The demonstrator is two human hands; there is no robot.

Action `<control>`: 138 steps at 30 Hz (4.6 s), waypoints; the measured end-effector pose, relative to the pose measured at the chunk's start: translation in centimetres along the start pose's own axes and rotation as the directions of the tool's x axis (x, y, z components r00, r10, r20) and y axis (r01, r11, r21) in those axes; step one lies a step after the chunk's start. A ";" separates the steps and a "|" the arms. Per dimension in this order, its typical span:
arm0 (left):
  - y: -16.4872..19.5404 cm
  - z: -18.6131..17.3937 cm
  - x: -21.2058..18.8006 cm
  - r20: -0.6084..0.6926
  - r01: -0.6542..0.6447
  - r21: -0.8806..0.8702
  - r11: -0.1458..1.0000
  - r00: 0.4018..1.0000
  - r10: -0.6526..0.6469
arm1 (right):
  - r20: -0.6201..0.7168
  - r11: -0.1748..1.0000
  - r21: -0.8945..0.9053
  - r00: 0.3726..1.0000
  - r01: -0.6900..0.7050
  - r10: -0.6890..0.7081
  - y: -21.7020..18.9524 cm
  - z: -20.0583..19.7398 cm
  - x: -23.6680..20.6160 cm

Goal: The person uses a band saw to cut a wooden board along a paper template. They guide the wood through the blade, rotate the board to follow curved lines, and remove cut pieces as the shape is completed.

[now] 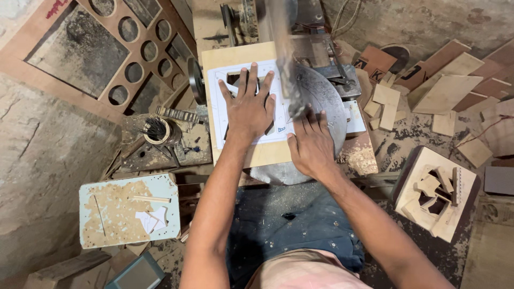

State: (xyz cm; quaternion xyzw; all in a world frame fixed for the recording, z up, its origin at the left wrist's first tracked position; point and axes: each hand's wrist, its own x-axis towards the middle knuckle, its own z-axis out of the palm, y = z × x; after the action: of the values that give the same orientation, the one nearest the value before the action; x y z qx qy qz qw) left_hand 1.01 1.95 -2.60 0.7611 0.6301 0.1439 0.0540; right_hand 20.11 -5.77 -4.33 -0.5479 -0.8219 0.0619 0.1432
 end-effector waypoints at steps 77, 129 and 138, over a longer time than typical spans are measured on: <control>-1.4 -2.2 -6.1 -0.094 -0.126 -0.069 0.990 0.988 0.119 | -0.029 0.996 0.064 0.998 0.055 -0.053 4.5 -1.2 1.9; -0.7 -3.8 -7.6 -0.099 -0.086 0.059 0.995 0.991 0.092 | 0.006 0.998 -0.013 0.998 -0.061 0.062 -0.4 -4.2 -2.3; -0.3 -4.4 -9.9 -0.094 -0.106 0.159 0.982 0.988 0.122 | -0.004 0.999 0.004 0.999 -0.043 0.043 0.0 -4.5 -0.7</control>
State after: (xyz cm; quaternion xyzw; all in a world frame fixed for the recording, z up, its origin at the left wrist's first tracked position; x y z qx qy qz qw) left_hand -2.18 -8.12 -0.02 0.7895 0.5964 0.1372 -0.0458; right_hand 21.72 -6.66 -0.20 -0.5652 -0.8096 0.0653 0.1446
